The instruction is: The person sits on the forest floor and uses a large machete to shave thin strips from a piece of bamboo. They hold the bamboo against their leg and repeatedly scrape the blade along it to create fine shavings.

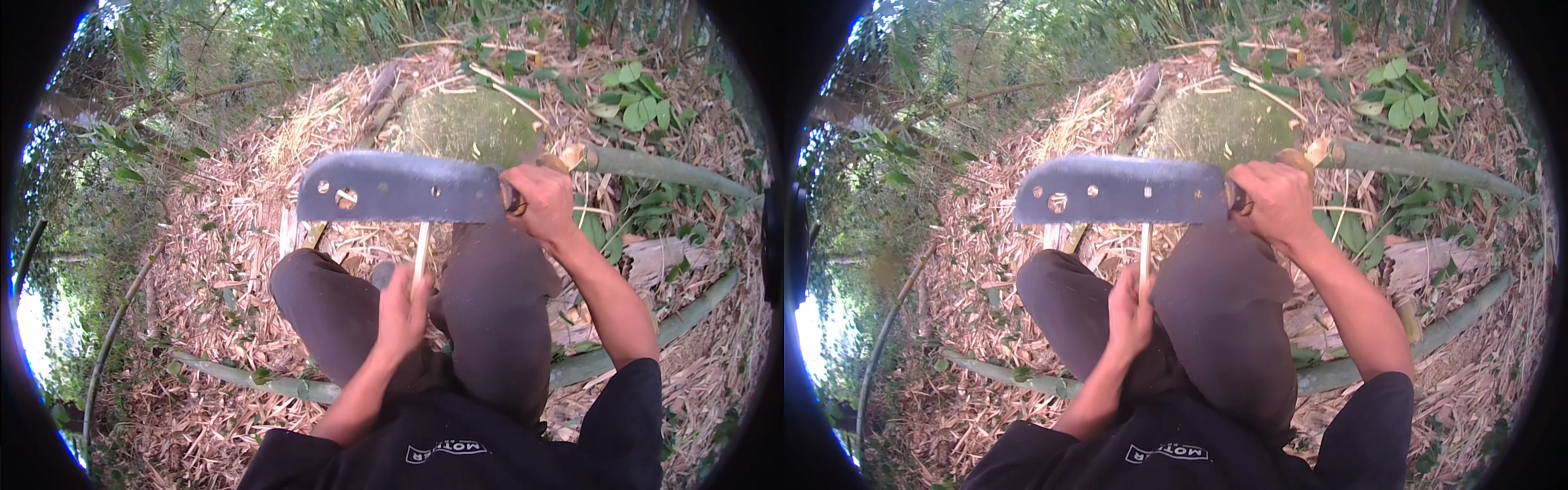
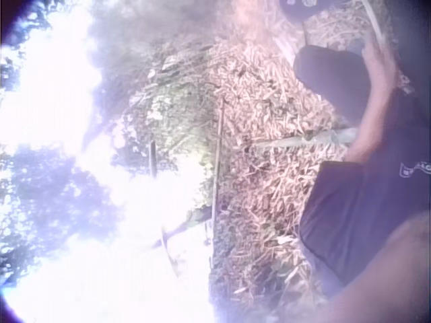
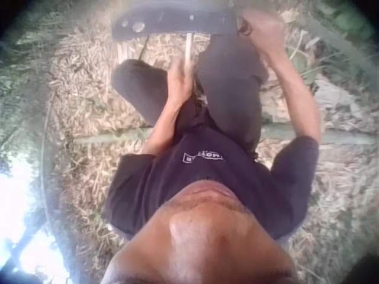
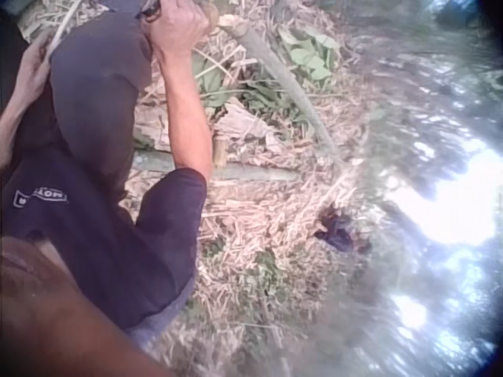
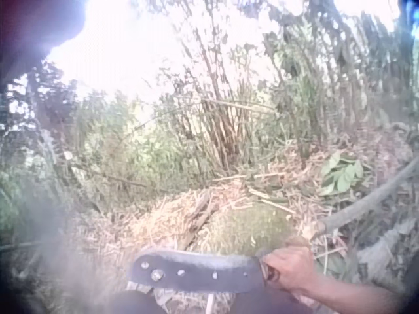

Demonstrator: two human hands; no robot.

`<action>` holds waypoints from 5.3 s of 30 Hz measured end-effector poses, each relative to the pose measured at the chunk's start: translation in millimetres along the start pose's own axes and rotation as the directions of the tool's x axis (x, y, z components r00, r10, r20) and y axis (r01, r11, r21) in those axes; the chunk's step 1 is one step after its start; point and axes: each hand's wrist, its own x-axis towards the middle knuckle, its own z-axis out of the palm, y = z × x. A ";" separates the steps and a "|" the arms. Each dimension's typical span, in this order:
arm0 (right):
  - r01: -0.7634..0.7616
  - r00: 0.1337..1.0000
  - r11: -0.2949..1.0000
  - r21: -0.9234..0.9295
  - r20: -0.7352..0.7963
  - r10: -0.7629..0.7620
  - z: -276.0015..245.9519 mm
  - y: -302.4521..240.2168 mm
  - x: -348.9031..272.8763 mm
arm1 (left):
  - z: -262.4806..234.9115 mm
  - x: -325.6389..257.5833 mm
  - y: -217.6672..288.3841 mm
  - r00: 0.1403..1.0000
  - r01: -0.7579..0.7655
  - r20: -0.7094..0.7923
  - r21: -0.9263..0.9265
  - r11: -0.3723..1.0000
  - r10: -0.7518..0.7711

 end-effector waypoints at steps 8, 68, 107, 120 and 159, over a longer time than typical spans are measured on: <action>0.078 0.994 0.997 0.019 0.069 -0.080 4.6 -14.0 20.2 | 7.6 118.1 20.3 0.871 -0.483 0.098 0.347 0.804 0.481; 0.104 0.991 0.994 0.029 0.082 -0.106 8.3 -15.4 26.2 | -25.6 81.9 15.2 0.877 -0.437 0.138 0.630 0.643 0.460; -0.295 0.954 0.950 0.100 0.086 0.287 -28.2 -10.0 79.2 | -177.0 51.2 32.7 0.946 -0.096 -0.319 -0.104 0.990 0.058; 0.239 0.968 0.967 0.090 0.054 -0.245 91.9 -90.7 115.1 | -142.3 67.9 -53.4 0.966 0.011 -0.256 -0.063 0.998 -0.027; 0.171 0.971 0.920 0.353 0.096 -0.217 202.1 -103.1 56.7 | -158.9 76.4 -98.5 0.972 0.179 -0.202 0.309 0.934 -0.120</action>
